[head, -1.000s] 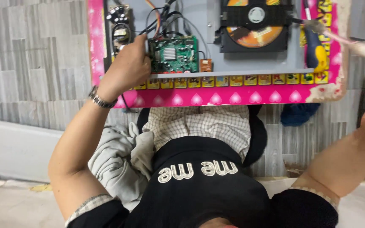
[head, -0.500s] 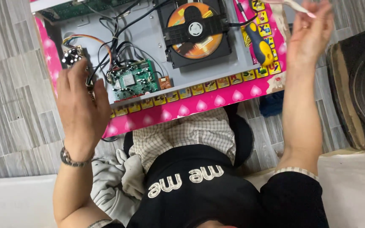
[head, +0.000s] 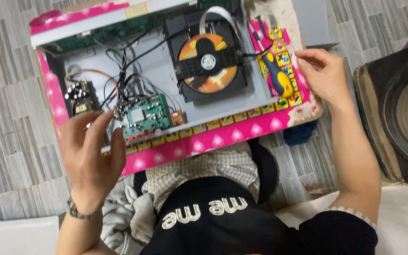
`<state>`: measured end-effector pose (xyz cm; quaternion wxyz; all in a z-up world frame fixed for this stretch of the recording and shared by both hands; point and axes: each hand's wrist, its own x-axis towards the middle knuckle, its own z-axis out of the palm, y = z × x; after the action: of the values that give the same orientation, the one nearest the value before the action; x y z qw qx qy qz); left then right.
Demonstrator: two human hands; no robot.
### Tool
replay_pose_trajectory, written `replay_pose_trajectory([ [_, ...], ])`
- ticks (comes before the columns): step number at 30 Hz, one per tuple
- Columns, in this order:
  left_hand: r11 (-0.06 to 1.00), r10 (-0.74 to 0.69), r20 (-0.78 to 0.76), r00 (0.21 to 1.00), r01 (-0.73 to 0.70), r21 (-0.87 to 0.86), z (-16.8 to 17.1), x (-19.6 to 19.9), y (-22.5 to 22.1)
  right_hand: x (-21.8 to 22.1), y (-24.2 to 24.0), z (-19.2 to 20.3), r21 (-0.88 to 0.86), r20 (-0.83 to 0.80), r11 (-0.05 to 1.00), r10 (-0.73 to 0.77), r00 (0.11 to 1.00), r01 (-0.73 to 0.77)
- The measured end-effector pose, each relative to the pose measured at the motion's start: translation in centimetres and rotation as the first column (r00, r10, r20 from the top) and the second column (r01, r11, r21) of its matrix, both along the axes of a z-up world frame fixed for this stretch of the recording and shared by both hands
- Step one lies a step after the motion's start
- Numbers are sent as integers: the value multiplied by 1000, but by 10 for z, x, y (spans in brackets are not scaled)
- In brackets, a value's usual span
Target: Repairing and cleaning the internal components of an electronic device using a cloth, brush, and screwdriver
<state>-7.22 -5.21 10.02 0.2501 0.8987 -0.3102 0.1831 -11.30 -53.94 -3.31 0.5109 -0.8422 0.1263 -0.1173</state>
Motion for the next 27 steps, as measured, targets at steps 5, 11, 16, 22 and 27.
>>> replay_pose_trajectory([
  [5,998,66,5,998,-66,-10,-6,5,6,50,-37,-9,134,-133,991,0,991,18],
  [11,976,206,-29,978,-207,-63,-13,0,17,140,-39,2,-395,240,917,155,958,-50],
  [16,965,251,-53,966,-254,-57,-12,-7,19,215,-28,-3,-637,229,764,308,923,-97],
  [22,963,269,-80,960,-268,25,-10,-11,27,264,-33,-40,-685,-47,716,143,989,-136],
  [27,962,271,-90,958,-273,-14,-15,-7,25,272,-18,-31,-661,-302,727,-33,953,-184],
])
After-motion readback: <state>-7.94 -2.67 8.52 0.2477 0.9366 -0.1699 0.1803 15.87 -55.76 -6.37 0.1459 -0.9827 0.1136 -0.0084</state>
